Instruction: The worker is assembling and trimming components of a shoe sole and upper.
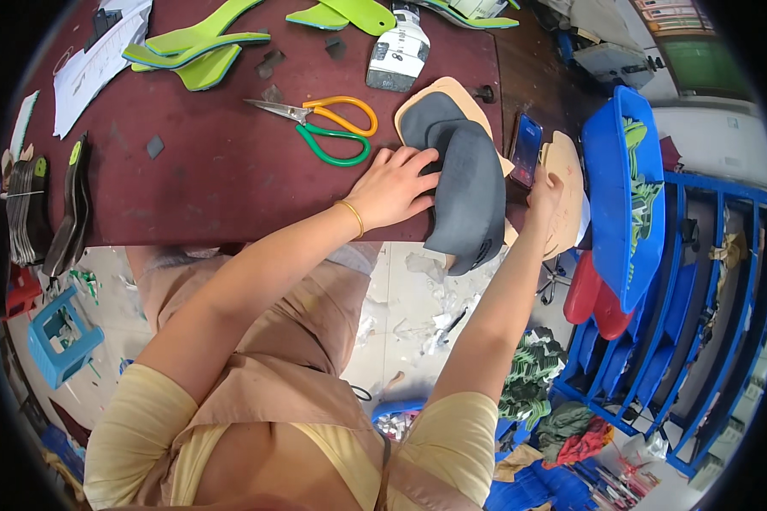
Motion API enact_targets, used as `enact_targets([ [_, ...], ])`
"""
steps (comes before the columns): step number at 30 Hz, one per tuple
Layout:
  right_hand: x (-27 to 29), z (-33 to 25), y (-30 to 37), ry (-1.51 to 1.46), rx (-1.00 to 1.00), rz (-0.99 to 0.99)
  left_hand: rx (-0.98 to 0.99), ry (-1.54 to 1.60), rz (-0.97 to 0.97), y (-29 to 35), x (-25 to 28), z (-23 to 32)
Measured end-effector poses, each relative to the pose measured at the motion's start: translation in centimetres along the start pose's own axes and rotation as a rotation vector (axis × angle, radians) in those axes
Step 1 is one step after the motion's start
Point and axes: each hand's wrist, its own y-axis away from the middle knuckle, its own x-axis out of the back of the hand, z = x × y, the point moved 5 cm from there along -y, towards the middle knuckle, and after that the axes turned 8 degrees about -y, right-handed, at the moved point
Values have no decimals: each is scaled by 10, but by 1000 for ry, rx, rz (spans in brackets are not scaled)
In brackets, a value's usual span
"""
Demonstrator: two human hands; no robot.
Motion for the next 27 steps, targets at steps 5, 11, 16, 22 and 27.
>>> enact_targets([
  [5, -31, -21, 1, 625, 376, 158, -12, 10, 16, -1, -2, 4],
  [11, -20, -46, 22, 373, 219, 36, -13, 3, 12, -2, -3, 6],
  [16, -23, -97, 112, -220, 275, -134, 4, 0, 20, 0, 0, 0],
  [22, -67, -136, 316, -633, 1089, -504, 1, 241, -70, 4, -9, -17],
  [27, -80, -168, 485, -1099, 1252, -995, -141, 183, -123, 13, -8, -5],
])
